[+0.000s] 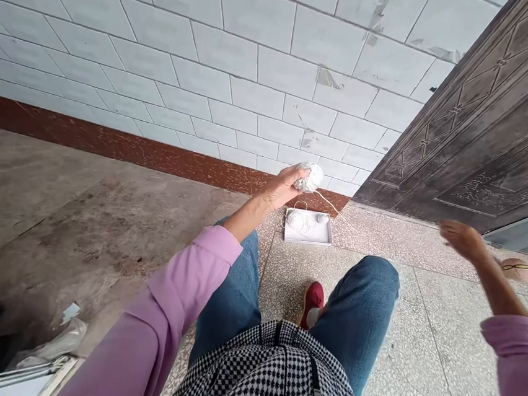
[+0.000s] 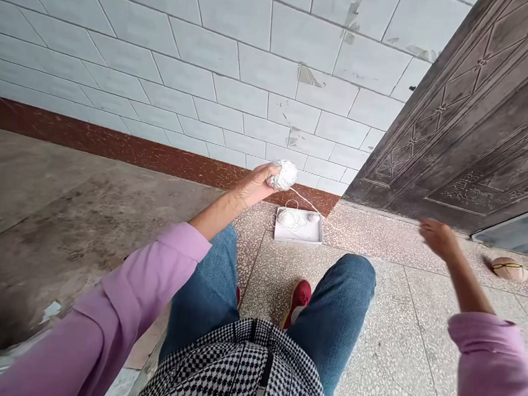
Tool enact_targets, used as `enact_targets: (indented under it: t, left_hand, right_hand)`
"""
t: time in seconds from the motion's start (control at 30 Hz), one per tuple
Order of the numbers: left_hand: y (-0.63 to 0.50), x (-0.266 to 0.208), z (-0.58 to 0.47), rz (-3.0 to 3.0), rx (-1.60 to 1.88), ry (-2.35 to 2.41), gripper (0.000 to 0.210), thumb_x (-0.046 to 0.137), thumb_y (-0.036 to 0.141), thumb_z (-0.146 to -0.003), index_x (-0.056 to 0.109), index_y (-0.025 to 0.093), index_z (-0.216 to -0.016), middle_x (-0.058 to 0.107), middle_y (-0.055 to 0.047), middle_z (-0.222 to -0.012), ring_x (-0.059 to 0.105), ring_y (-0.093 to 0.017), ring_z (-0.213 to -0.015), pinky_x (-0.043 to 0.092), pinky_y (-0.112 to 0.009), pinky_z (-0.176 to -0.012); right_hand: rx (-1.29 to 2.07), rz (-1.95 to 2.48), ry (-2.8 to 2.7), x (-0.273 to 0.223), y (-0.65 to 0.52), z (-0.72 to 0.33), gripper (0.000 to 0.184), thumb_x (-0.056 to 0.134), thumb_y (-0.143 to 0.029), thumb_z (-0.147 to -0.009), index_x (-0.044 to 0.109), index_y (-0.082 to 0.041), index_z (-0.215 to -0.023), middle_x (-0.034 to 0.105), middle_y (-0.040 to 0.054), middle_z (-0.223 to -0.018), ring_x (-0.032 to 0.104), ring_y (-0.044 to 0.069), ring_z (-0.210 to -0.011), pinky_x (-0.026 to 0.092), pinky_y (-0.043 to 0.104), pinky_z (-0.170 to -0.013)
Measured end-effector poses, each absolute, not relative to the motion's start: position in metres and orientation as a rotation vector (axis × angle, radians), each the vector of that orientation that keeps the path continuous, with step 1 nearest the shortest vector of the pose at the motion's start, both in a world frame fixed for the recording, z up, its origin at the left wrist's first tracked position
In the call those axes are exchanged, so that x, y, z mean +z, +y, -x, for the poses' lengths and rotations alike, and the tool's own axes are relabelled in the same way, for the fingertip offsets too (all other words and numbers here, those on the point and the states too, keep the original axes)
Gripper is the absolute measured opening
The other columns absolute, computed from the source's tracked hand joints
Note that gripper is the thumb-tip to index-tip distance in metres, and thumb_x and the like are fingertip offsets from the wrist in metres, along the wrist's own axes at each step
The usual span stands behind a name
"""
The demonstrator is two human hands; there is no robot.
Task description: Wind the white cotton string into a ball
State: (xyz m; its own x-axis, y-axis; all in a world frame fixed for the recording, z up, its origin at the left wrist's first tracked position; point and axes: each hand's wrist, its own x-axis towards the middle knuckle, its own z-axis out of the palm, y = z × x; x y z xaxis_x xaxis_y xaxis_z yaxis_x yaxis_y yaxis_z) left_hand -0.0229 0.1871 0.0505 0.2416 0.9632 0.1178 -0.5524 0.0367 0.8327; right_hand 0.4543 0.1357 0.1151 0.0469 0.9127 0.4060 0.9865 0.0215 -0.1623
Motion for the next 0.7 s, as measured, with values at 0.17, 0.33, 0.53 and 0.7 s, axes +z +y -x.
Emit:
enact_targets:
  t: [0.17, 0.33, 0.53, 0.7]
  left_hand:
    - [0.207, 0.039, -0.007, -0.888, 1.179, 0.551, 0.057, 0.099, 0.046, -0.060, 0.077, 0.018, -0.104, 0.077, -0.012, -0.109, 0.068, -0.026, -0.105, 0.057, -0.038, -0.089]
    - [0.232, 0.022, -0.013, -0.872, 1.177, 0.583, 0.053, 0.097, 0.050, -0.063, 0.075, 0.016, -0.097, 0.074, -0.011, -0.099, 0.068, -0.025, -0.097, 0.058, -0.038, -0.088]
    - [0.250, 0.004, -0.002, -0.907, 1.087, 0.675, 0.061, 0.093, 0.057, -0.070, 0.072, 0.017, -0.111, 0.077, -0.015, -0.114, 0.073, -0.026, -0.101, 0.062, -0.039, -0.085]
    - [0.249, 0.001, -0.017, -1.180, 0.822, 0.852, 0.061, 0.087, 0.066, -0.080, 0.069, 0.021, -0.116, 0.075, -0.009, -0.099, 0.069, -0.015, -0.064, 0.044, -0.026, -0.050]
  right_hand:
    - [0.918, 1.415, -1.848, 0.052, 0.186, -0.320, 0.044, 0.072, -0.039, -0.103, 0.077, -0.016, -0.141, 0.078, 0.0207, -0.139, 0.079, 0.031, -0.117, 0.071, 0.037, -0.079]
    - [1.474, 1.004, -1.621, 0.023, 0.209, -0.216, 0.058, 0.090, -0.056, -0.083, 0.075, -0.020, -0.125, 0.083, 0.0140, -0.113, 0.079, 0.026, -0.097, 0.067, 0.033, -0.068]
    - [1.294, 1.094, -1.588, -0.005, 0.221, -0.219, 0.054, 0.078, -0.072, -0.089, 0.063, -0.021, -0.079, 0.051, -0.0054, -0.056, 0.039, 0.009, -0.046, 0.032, 0.024, -0.044]
    - [1.108, 1.143, -1.728, -0.006, 0.212, -0.241, 0.057, 0.072, -0.069, -0.097, 0.058, -0.022, -0.068, 0.045, -0.0041, -0.057, 0.036, 0.010, -0.052, 0.030, 0.027, -0.050]
